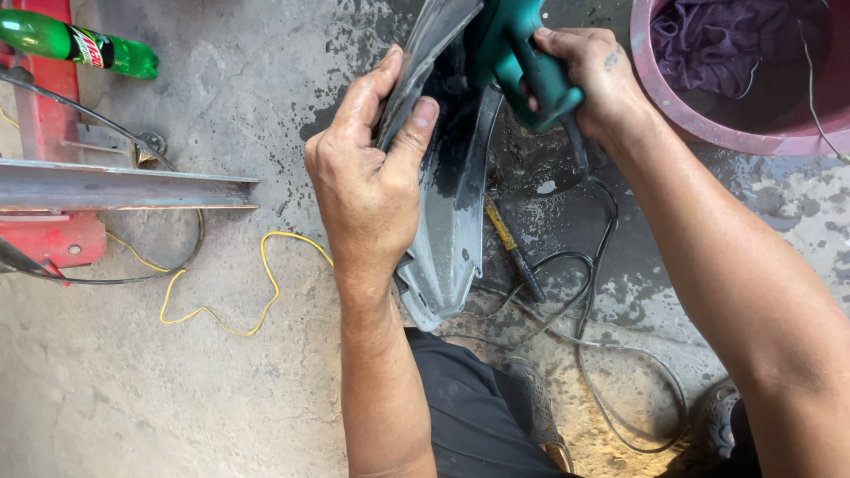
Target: The person sits on the workshop floor and uses a heat gun to heat a plastic motorcycle fairing panel, bending and pressing its edges by hand to reshape it. They wipe the panel with a cloth and scrape or trim the panel edge with a small blade.
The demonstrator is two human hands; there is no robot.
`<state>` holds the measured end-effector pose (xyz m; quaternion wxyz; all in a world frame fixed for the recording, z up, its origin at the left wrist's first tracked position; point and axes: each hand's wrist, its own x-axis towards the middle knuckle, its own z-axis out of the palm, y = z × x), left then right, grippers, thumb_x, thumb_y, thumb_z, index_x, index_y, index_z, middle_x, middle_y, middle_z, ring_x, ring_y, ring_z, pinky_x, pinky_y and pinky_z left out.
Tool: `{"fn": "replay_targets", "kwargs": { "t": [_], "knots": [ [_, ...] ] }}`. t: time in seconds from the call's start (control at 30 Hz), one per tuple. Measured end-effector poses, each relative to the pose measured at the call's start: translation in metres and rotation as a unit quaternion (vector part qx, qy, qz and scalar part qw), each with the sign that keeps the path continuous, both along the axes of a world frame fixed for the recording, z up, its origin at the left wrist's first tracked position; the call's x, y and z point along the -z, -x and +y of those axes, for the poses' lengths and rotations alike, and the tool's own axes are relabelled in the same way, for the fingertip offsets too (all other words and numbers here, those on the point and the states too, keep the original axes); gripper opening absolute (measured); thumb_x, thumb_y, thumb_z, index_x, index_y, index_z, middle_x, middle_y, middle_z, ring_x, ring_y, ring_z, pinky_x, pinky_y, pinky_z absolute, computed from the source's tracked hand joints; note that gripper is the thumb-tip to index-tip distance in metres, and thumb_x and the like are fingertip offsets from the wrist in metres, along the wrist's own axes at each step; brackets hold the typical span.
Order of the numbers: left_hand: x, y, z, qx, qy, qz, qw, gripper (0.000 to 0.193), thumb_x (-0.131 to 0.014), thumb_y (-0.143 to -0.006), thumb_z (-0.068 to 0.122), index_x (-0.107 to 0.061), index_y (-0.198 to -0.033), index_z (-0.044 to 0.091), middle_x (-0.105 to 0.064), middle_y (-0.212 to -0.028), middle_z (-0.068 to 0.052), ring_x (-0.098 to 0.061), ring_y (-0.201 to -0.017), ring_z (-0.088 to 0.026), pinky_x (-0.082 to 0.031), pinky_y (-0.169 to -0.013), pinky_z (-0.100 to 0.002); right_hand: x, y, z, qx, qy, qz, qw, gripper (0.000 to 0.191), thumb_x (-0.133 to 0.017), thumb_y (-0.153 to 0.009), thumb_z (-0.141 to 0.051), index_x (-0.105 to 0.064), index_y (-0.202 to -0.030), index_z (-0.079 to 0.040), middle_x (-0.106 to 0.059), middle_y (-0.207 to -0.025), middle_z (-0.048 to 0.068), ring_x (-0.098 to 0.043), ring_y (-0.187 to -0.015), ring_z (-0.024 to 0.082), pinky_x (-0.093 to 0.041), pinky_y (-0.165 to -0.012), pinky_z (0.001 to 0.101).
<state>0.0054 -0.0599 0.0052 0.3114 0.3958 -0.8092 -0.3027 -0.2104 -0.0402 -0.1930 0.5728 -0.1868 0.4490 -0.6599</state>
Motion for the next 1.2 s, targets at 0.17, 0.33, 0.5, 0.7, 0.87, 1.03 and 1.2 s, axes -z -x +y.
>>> {"fn": "replay_targets", "kwargs": {
  "t": [0.17,0.33,0.5,0.7,0.87,1.03,1.2],
  "knots": [
    [0.003,-0.002,0.001,0.016,0.032,0.014,0.999,0.037,-0.075,-0.105,0.014,-0.066,-0.137,-0.002,-0.074,-0.13,-0.017,-0.074,-0.123,-0.022,-0.057,-0.113,-0.034,0.005,-0.002,-0.002,0.004,0.019,0.022,1.0,0.026,-0.058,-0.107,-0.018,-0.063,-0.108,0.008,-0.066,-0.09,0.016,-0.067,-0.072,0.023,-0.056,-0.059,0.0327],
    [0.003,-0.006,0.0,0.003,0.001,0.008,1.0,0.039,-0.075,-0.103,0.015,-0.065,-0.137,0.0,-0.077,-0.128,-0.014,-0.075,-0.117,-0.016,-0.059,-0.104,-0.03,0.005,-0.002,-0.004,0.006,0.015,0.01,1.0,0.027,-0.058,-0.106,-0.018,-0.065,-0.112,0.007,-0.067,-0.088,0.016,-0.068,-0.071,0.022,-0.056,-0.059,0.0325],
    [0.006,-0.02,-0.005,-0.03,-0.041,0.024,0.998,0.04,-0.075,-0.101,0.016,-0.066,-0.137,0.001,-0.077,-0.108,-0.004,-0.068,-0.097,-0.007,-0.057,-0.09,-0.025,0.008,-0.007,-0.003,0.001,0.013,0.042,0.999,0.029,-0.059,-0.106,-0.019,-0.064,-0.109,0.009,-0.067,-0.088,0.017,-0.066,-0.067,0.021,-0.053,-0.056,0.0321],
    [0.019,-0.052,-0.016,-0.014,-0.065,0.097,0.993,0.032,-0.076,-0.103,0.014,-0.068,-0.128,-0.004,-0.069,-0.105,0.002,-0.06,-0.094,-0.006,-0.051,-0.087,-0.022,0.013,-0.013,-0.001,-0.002,0.017,-0.001,1.0,0.029,-0.059,-0.105,-0.02,-0.065,-0.109,0.007,-0.069,-0.082,0.019,-0.066,-0.062,0.022,-0.056,-0.058,0.033],
    [0.028,-0.088,-0.032,-0.037,-0.085,0.114,0.989,0.028,-0.079,-0.098,0.013,-0.069,-0.118,-0.005,-0.066,-0.097,0.004,-0.055,-0.088,-0.006,-0.047,-0.083,-0.022,0.011,-0.013,0.002,-0.006,0.027,0.015,0.999,0.029,-0.059,-0.104,-0.019,-0.066,-0.112,0.008,-0.069,-0.084,0.017,-0.065,-0.062,0.021,-0.053,-0.057,0.0323],
    [0.04,-0.116,-0.042,-0.06,-0.068,0.151,0.984,0.024,-0.082,-0.099,0.015,-0.069,-0.108,-0.003,-0.061,-0.094,0.004,-0.051,-0.087,-0.008,-0.043,-0.082,-0.024,0.0,-0.012,0.006,-0.007,0.027,0.024,0.999,0.03,-0.059,-0.103,-0.019,-0.068,-0.114,0.007,-0.069,-0.083,0.015,-0.064,-0.06,0.019,-0.052,-0.055,0.0315],
    [0.049,-0.144,-0.048,-0.099,-0.048,0.169,0.98,0.026,-0.082,-0.096,0.019,-0.07,-0.109,-0.001,-0.066,-0.099,0.003,-0.057,-0.091,-0.01,-0.047,-0.088,-0.026,-0.01,-0.009,0.015,-0.014,0.003,0.041,0.999,0.031,-0.061,-0.102,-0.02,-0.07,-0.117,0.006,-0.068,-0.081,0.013,-0.062,-0.057,0.017,-0.05,-0.052,0.0303]
  ]
}}
